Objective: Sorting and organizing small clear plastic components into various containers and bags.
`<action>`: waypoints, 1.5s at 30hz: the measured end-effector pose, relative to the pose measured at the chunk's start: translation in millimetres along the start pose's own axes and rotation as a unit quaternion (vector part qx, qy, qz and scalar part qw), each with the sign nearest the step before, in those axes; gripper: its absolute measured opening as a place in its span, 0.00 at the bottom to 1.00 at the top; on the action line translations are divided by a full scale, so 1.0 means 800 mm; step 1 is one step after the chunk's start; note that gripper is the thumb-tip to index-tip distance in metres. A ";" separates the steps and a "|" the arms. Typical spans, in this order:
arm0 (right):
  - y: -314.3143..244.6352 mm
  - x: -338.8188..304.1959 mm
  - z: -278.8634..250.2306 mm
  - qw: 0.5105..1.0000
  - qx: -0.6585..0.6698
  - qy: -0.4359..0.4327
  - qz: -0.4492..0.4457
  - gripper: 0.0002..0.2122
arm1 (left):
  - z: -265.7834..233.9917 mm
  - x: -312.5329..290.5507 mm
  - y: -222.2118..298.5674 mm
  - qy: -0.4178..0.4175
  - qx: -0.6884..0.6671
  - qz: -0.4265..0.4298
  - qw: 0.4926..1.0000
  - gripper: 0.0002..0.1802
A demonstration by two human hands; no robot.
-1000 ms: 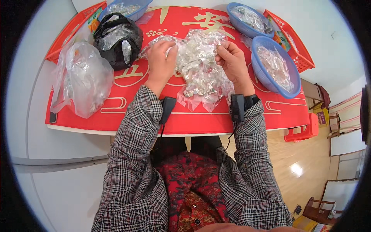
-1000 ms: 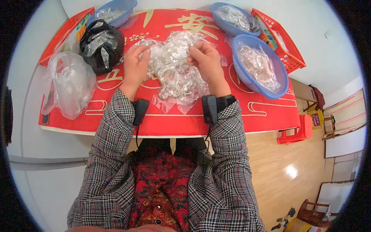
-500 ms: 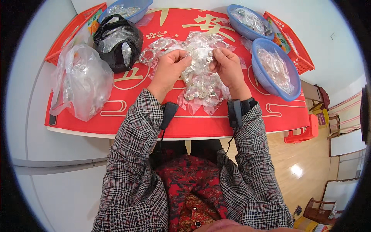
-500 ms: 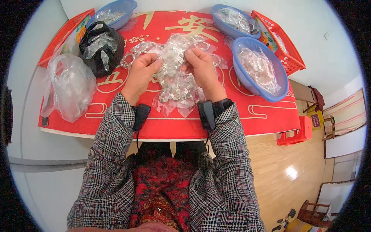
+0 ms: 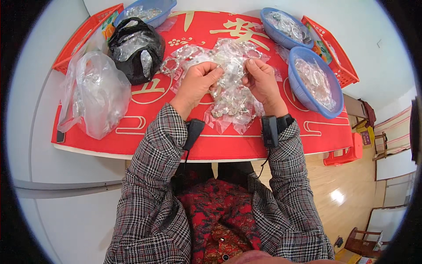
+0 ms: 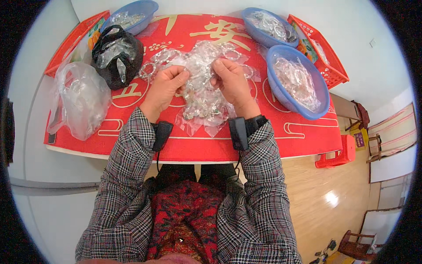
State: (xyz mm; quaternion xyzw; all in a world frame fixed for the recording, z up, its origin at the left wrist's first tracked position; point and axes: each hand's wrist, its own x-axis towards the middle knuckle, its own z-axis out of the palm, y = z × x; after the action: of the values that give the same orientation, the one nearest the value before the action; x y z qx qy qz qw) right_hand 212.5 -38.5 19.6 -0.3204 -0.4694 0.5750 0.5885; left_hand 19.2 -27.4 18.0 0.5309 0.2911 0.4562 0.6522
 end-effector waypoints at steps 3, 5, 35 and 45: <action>0.000 -0.001 0.002 0.999 0.034 0.009 0.017 0.08 | 0.000 0.001 -0.003 0.003 0.000 0.005 1.000 0.09; 0.001 0.000 0.001 0.998 0.054 0.006 0.021 0.08 | 0.001 0.001 -0.005 -0.003 -0.029 0.001 1.000 0.09; -0.003 0.011 -0.015 0.993 -0.008 0.095 -0.068 0.11 | 0.000 0.010 -0.013 0.099 -0.123 0.035 0.987 0.09; -0.040 -0.042 0.011 0.942 -0.271 0.198 -0.011 0.11 | -0.009 0.016 -0.013 0.117 -0.158 0.080 0.977 0.09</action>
State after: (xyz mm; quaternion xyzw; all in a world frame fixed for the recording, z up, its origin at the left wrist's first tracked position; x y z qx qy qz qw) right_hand 220.1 -77.0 45.8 -0.5699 -0.4855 0.3444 0.5665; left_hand 21.1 -12.8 7.6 0.3859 0.2465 0.6065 0.6500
